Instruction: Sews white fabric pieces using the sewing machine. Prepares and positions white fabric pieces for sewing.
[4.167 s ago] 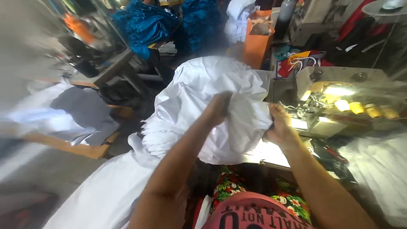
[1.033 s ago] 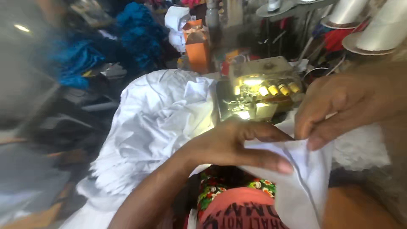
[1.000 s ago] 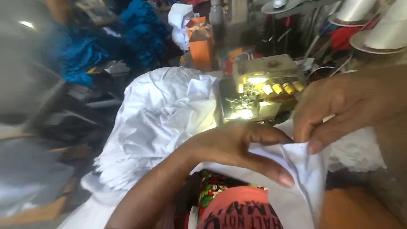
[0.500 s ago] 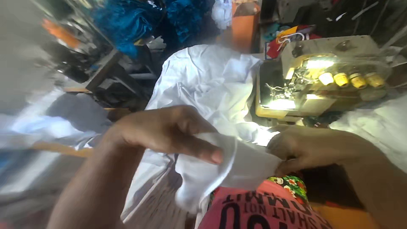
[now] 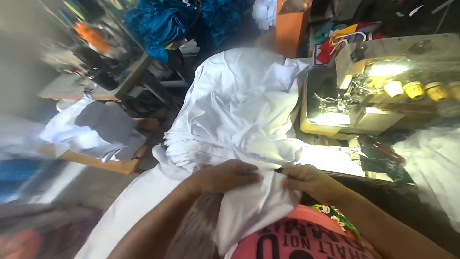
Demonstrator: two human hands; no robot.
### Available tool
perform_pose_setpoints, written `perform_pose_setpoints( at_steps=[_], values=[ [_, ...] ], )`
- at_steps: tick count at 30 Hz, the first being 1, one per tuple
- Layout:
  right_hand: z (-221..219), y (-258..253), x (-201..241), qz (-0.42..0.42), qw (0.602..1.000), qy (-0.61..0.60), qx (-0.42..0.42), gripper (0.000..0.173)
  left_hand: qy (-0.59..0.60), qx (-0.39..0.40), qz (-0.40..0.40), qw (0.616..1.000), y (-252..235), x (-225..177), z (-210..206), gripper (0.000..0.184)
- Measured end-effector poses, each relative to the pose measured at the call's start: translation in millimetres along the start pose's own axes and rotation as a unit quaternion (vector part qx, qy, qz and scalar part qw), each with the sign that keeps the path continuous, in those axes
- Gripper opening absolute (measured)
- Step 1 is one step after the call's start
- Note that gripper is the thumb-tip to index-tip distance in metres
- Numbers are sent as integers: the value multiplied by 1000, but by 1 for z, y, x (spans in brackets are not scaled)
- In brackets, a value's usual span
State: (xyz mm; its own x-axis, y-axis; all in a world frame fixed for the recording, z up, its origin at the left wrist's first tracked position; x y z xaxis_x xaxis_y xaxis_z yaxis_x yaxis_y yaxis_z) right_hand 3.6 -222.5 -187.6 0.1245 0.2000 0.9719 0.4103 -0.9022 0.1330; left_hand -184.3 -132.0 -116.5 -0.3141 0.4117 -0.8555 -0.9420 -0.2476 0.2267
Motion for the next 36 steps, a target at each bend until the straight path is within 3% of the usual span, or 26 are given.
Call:
perform_pose_setpoints(
  at_steps=[3,6,8,12,15,21,25,27,31,36],
  values=[
    [14,-18,-14,-96,986,-31,-133,20,-204,-137,-16,969,-16,18,-1,23],
    [29,-34,-16,-79,967,27,-242,11,-324,-244,-76,911,-35,19,9,13],
    [36,-42,-16,-76,960,81,-258,14,-336,-237,-58,910,-50,23,21,12],
    [42,-55,-18,-84,952,121,-268,11,-269,-150,12,951,-75,37,42,18],
    [41,-55,-18,-86,940,166,-285,18,-272,-147,-36,950,-78,45,43,15],
    [37,-47,-13,-101,916,234,-310,15,-378,-257,-131,880,-57,31,13,11],
    [33,-45,-2,-122,900,292,-300,41,-440,-300,-187,826,-40,27,-4,14],
    [32,-45,5,-134,899,306,-282,38,-463,-308,-205,805,-34,25,-11,15],
    [25,-31,15,-30,870,377,-317,15,-497,-336,-240,763,-24,21,-21,15],
    [7,-4,25,124,739,513,-418,18,-510,-380,-261,726,-17,8,-32,23]
  ],
)
Point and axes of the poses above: each hand's wrist, its own y-axis away from the middle knuckle, its own z-axis out of the back of the hand, x = y × z, the point moved 4 cm from there along -y, towards the middle knuckle, and after that the axes turned 12 degrees about -z, right-handed, at the moved point
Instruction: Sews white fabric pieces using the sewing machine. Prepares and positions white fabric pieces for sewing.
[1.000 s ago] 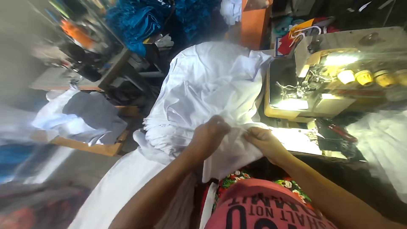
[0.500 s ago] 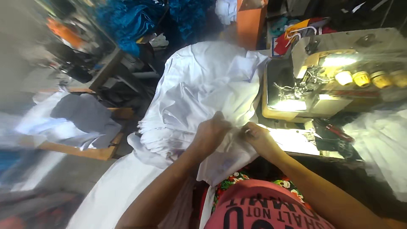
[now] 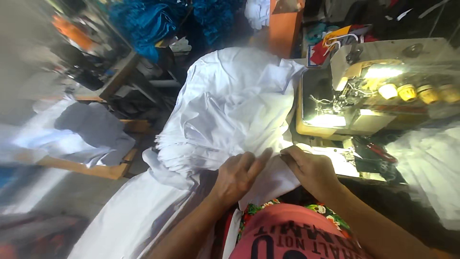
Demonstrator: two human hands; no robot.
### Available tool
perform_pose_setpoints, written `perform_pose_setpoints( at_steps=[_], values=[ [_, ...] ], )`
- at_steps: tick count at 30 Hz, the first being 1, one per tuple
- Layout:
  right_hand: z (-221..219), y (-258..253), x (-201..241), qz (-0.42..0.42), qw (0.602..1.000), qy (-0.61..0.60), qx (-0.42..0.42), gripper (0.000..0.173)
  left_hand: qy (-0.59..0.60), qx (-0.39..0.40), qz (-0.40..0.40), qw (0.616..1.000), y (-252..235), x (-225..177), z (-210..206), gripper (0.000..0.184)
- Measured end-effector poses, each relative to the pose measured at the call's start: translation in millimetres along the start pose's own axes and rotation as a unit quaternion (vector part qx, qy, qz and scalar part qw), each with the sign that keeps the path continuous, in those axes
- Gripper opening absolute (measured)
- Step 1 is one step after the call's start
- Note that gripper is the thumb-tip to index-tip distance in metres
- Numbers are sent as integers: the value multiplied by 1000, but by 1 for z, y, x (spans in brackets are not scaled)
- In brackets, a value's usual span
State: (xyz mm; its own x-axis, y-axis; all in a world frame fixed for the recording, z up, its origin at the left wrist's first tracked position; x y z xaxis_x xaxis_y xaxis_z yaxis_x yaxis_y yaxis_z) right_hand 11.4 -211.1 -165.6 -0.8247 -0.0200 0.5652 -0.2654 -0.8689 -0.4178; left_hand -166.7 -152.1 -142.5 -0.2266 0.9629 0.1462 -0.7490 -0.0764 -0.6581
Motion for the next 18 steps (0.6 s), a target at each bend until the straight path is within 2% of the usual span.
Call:
perform_pose_setpoints(
  at_steps=[7,18],
  values=[
    [17,23,0,65,990,35,-122,18,-13,-63,29,998,4,-27,7,16],
    [22,32,-8,76,986,26,-144,19,1,-93,21,995,7,-39,1,14]
  ],
)
Point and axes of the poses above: each hand's wrist, its own y-axis away from the middle knuckle, its own z-axis out of the back of the hand, x = y × z, the point moved 4 cm from there along -y, towards the middle knuckle, and after that the axes turned 12 degrees about -z, right-handed, at the moved point
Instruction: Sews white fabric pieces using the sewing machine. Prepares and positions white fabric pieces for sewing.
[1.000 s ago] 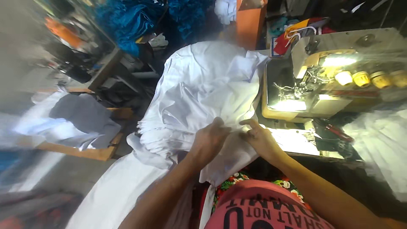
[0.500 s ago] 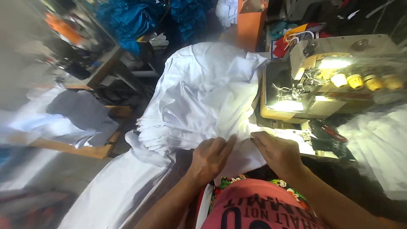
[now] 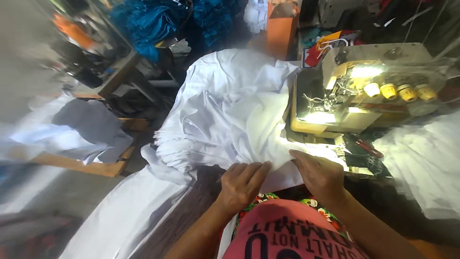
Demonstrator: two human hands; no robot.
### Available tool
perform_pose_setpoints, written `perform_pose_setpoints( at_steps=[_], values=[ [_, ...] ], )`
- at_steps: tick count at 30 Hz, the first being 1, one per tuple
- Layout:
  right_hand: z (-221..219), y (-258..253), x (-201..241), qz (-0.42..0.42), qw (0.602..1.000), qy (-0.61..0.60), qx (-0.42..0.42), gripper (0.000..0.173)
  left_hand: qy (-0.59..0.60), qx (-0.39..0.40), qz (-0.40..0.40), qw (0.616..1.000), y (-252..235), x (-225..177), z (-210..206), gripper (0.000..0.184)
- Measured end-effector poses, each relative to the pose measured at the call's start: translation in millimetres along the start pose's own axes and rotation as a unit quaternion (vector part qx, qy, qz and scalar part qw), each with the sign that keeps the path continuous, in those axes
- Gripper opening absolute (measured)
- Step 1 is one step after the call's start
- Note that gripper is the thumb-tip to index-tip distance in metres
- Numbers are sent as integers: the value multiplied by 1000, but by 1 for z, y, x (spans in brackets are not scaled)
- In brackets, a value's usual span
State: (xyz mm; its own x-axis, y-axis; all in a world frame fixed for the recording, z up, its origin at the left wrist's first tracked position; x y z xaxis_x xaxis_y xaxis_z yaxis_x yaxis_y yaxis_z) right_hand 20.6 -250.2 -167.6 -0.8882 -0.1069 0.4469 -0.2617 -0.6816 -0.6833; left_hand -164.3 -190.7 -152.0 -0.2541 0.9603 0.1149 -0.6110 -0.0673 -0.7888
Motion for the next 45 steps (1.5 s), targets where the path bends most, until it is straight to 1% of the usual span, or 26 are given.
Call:
perform_pose_setpoints(
  at_steps=[2,4,6,7,8,9,10,12,14,16,18,20,21,23,25,26,28,30,32,35,36,38,39,41,42,45],
  values=[
    [-1,0,-2,7,1000,14,2,19,26,2,35,999,0,2,-4,15],
    [-2,-2,-6,3,1000,28,0,17,91,18,112,989,-1,6,-10,16],
    [-3,-6,-12,-12,1000,27,-3,14,188,48,215,957,-7,12,-16,18],
    [-3,-10,-16,-25,1000,12,0,14,225,63,247,940,-12,18,-18,18],
    [-3,-14,-21,-37,999,-10,8,14,243,76,257,932,-20,24,-20,18],
    [-4,-19,-27,-48,998,-37,14,16,241,87,243,936,-32,31,-23,17],
    [-5,-24,-34,-64,995,-69,18,17,229,102,213,944,-47,38,-26,17],
    [-5,-34,-51,-125,982,-141,32,17,218,139,142,955,-82,52,-40,16],
    [-3,-42,-73,-223,951,-206,55,16,234,179,84,952,-116,69,-68,17],
    [-7,-42,-97,-319,911,-257,39,14,270,223,43,936,-143,84,-107,20],
    [-14,-37,-120,-397,868,-298,12,10,302,276,34,912,-160,92,-148,23],
    [-20,-29,-138,-446,828,-341,1,6,306,354,60,882,-169,90,-179,24],
    [-22,-25,-143,-463,810,-360,0,8,303,383,76,869,-173,86,-188,24],
    [-23,-19,-147,-480,786,-391,10,9,302,394,81,864,-177,79,-193,24],
    [-24,-16,-148,-470,791,-391,16,8,306,371,55,875,-175,74,-184,23],
    [-25,-16,-148,-462,802,-377,18,7,304,350,36,885,-172,73,-178,21],
    [-30,-17,-147,-437,836,-330,15,7,292,323,16,900,-170,72,-166,20],
    [-32,-17,-146,-421,863,-280,6,10,284,321,17,903,-167,75,-164,20],
    [-31,-15,-145,-429,867,-253,-6,7,286,350,51,891,-167,80,-175,21],
    [-27,-7,-146,-448,865,-227,-9,16,291,420,117,852,-164,84,-205,20],
    [-26,-4,-147,-450,868,-211,-8,19,300,426,129,844,-160,84,-216,17],
    [-25,0,-148,-444,880,-170,-9,25,315,418,148,839,-152,85,-235,12],
    [-24,-1,-147,-434,889,-145,-14,24,313,417,158,838,-151,84,-241,12],
    [-24,-8,-145,-419,903,-92,-18,19,285,433,177,837,-153,84,-247,17],
    [-24,-14,-145,-417,906,-70,-10,19,259,443,191,836,-154,84,-250,20],
    [-22,-33,-150,-435,899,-32,24,22,163,475,257,826,-163,82,-258,32]
  ],
)
Point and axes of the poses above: each hand's wrist, its own y-axis away from the middle knuckle, its own z-axis out of the back of the hand, x = y × z, the point moved 4 cm from there along -y, towards the middle knuckle, and after that the axes turned 12 degrees about -z, right-handed, at the moved point
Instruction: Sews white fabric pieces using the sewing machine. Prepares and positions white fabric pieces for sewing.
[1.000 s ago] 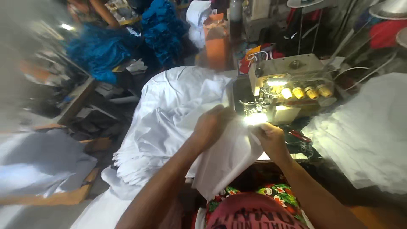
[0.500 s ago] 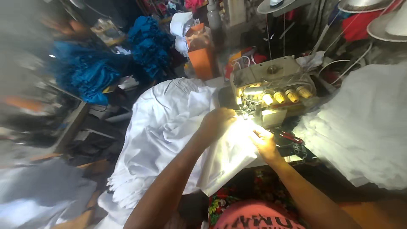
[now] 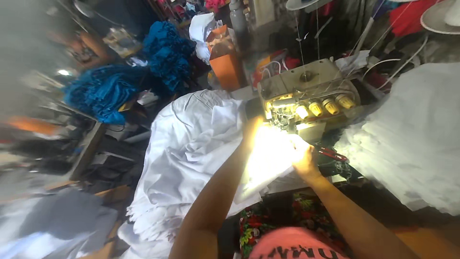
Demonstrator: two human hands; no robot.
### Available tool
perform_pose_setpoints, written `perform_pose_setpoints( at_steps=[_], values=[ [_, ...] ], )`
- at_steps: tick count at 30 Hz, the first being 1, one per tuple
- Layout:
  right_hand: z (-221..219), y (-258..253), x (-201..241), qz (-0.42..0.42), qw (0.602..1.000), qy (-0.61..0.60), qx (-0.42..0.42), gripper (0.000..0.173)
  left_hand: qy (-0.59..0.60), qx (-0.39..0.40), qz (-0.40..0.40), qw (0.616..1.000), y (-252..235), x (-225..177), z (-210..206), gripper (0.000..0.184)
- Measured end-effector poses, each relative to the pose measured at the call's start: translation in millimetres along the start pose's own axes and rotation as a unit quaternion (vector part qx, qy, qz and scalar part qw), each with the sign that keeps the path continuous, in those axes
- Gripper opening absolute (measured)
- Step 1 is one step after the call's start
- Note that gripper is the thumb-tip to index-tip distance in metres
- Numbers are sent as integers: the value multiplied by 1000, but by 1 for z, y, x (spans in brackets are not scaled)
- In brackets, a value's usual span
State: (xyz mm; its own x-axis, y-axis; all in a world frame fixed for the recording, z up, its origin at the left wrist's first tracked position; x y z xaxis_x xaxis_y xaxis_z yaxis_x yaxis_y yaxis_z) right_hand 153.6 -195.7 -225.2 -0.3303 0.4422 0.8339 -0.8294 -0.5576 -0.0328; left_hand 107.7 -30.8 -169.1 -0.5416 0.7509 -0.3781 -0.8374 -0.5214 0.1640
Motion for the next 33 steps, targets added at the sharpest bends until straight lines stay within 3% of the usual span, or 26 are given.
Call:
perform_pose_setpoints(
  at_steps=[4,12,20,24,26,28,30,33],
  values=[
    [-5,-9,-2,-20,998,-50,8,23,-23,-28,66,997,-4,-9,-2,34],
    [-3,-2,-9,-25,992,-115,35,20,-51,-122,2,991,-3,1,-13,29],
    [-4,-9,-8,-36,994,-92,48,21,-65,-89,29,993,-9,1,-10,33],
    [-2,-14,-8,-30,996,-73,43,21,-37,-96,-9,995,-14,9,-2,43],
    [6,-11,-3,10,1000,-10,8,21,-24,-84,-58,994,-8,13,14,52],
    [15,5,5,91,992,57,-59,20,-29,-51,-100,993,4,23,30,40],
    [14,31,14,237,963,89,-92,27,-44,1,-116,992,14,30,41,26],
    [-12,64,26,407,904,134,-3,34,63,29,-118,991,22,19,53,24]
  ],
)
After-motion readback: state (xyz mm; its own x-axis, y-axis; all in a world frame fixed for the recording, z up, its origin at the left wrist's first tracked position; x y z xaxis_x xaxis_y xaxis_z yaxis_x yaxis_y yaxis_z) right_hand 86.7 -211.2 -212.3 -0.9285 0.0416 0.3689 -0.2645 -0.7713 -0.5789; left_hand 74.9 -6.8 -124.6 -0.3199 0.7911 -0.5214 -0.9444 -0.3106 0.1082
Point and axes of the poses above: each hand's wrist, its own y-axis away from the middle knuckle, its own z-axis out of the back of the hand, x = y × z, the point moved 4 cm from there along -y, towards the middle knuckle, and after that the axes turned 12 degrees about -z, right-handed, at the moved point
